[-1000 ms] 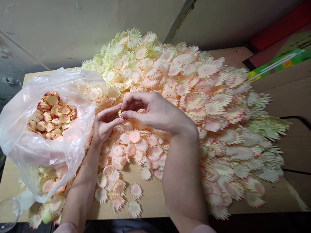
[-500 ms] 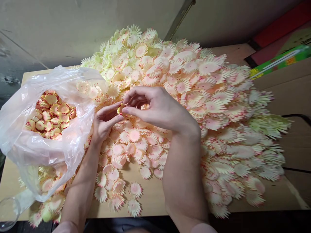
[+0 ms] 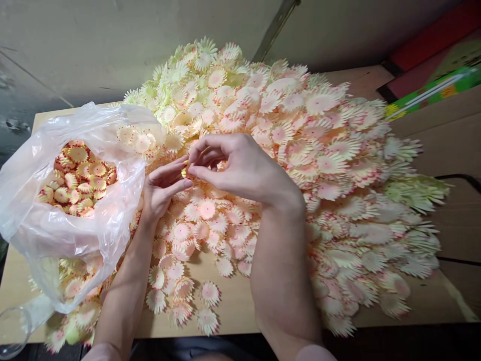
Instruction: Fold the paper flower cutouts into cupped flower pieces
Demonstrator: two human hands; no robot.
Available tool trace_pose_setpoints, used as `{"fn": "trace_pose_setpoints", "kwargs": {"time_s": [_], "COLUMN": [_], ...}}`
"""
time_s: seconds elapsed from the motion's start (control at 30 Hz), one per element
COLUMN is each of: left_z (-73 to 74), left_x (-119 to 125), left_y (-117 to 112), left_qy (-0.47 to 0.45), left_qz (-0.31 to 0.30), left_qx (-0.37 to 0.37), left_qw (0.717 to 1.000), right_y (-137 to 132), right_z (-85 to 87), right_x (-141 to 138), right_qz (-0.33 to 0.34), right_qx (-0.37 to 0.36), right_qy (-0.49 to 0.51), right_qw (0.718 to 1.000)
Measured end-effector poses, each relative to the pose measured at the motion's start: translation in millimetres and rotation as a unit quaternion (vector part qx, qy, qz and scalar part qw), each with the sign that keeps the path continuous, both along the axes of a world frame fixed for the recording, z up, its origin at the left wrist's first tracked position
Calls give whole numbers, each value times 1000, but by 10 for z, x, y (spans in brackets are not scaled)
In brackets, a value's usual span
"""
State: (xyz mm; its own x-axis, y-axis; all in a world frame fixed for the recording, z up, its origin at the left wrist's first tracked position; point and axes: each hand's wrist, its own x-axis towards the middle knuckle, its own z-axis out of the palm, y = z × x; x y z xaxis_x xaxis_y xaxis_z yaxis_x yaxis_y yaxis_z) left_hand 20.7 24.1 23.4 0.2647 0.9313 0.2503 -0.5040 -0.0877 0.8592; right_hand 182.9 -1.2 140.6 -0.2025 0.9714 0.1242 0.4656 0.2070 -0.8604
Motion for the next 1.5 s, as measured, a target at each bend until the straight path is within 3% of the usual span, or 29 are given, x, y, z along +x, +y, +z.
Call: {"fn": "trace_pose_setpoints", "kwargs": {"time_s": [0.2, 0.43, 0.67, 0.97, 1.23, 1.5], "left_z": [16, 27, 51, 12, 48, 63], "left_x": [4, 5, 1, -3, 6, 7], "left_y": [-10, -18, -25, 1, 6, 4], "left_qy": [12, 5, 34, 1, -4, -19], "left_qz": [3, -4, 1, 1, 51, 80], "left_qx": [-34, 5, -23, -16, -27, -91], "left_qw": [999, 1000, 999, 1000, 998, 992], "right_y": [7, 18, 24, 34, 54, 62], "right_z": [-9, -27, -27, -55, -65, -69], "right_x": [-10, -5, -14, -5, 22, 105], "right_qz": [-8, -8, -8, -10, -41, -83], "right_qx": [0, 11, 9, 24, 60, 87], "right_qy": [5, 13, 15, 7, -20, -22], "right_qw": [1000, 1000, 1000, 1000, 997, 993]}}
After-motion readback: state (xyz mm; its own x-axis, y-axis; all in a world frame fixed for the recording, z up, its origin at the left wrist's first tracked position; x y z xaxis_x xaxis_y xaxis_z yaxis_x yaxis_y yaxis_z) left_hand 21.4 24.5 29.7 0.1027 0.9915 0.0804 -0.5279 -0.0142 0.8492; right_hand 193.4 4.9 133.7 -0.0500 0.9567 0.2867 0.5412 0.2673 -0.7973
